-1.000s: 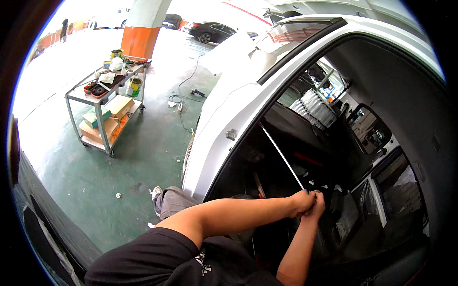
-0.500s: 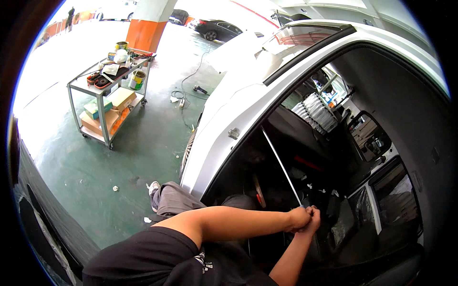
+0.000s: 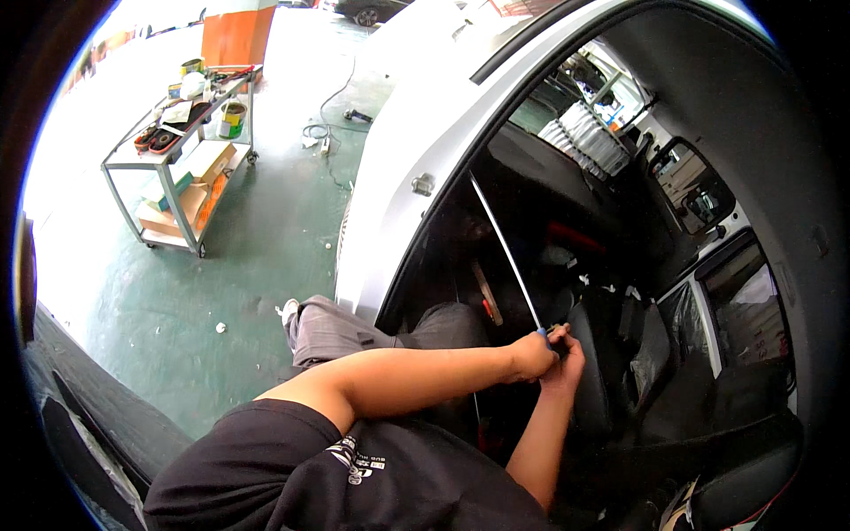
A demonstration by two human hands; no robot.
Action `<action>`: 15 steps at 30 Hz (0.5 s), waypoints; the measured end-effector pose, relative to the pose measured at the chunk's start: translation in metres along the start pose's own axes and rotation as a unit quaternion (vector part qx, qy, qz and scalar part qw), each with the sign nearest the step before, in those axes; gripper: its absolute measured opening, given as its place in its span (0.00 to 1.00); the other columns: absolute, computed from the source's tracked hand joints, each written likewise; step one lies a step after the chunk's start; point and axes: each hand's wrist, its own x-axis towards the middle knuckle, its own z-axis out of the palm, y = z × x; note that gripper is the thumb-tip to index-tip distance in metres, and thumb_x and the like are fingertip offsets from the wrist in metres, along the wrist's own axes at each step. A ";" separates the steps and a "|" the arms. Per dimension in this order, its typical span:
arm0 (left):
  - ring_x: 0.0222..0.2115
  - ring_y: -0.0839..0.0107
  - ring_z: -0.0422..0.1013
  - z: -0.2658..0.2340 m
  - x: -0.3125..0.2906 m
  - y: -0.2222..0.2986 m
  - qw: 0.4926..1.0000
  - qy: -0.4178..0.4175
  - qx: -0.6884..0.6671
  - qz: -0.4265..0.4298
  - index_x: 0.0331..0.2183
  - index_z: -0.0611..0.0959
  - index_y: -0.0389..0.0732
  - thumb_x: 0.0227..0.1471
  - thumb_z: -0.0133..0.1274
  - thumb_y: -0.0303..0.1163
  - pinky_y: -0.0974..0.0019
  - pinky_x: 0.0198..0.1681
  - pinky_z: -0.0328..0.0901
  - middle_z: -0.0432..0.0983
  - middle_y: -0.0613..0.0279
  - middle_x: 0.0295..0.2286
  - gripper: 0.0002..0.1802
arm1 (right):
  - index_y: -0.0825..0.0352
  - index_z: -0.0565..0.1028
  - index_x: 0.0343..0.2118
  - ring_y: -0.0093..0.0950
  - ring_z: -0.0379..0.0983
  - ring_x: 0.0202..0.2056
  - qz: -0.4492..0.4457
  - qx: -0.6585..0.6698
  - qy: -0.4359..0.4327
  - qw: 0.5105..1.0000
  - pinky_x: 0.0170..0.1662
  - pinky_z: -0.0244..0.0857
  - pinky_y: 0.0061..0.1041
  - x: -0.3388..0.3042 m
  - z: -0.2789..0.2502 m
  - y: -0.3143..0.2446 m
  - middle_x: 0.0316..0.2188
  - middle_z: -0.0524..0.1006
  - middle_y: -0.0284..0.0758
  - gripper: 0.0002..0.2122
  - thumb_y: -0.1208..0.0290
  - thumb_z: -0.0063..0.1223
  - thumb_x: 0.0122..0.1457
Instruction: The person installs a long white trim piece into the interior door frame of a white car. They use a screwdriver to adjust the trim and a hammer to tap it into place. The person works on the door panel area, ensuring the trim is properly seated.
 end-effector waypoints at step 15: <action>0.19 0.64 0.73 0.001 -0.045 -0.015 0.902 0.123 -0.384 -0.154 0.36 0.73 0.30 0.46 0.55 0.37 0.65 0.19 0.66 0.76 0.51 0.26 0.20 | 0.60 0.63 0.19 0.15 0.59 0.17 -0.023 -0.065 0.133 0.989 0.22 0.59 0.14 0.009 -0.010 0.038 0.15 0.62 0.22 0.11 0.70 0.48 0.56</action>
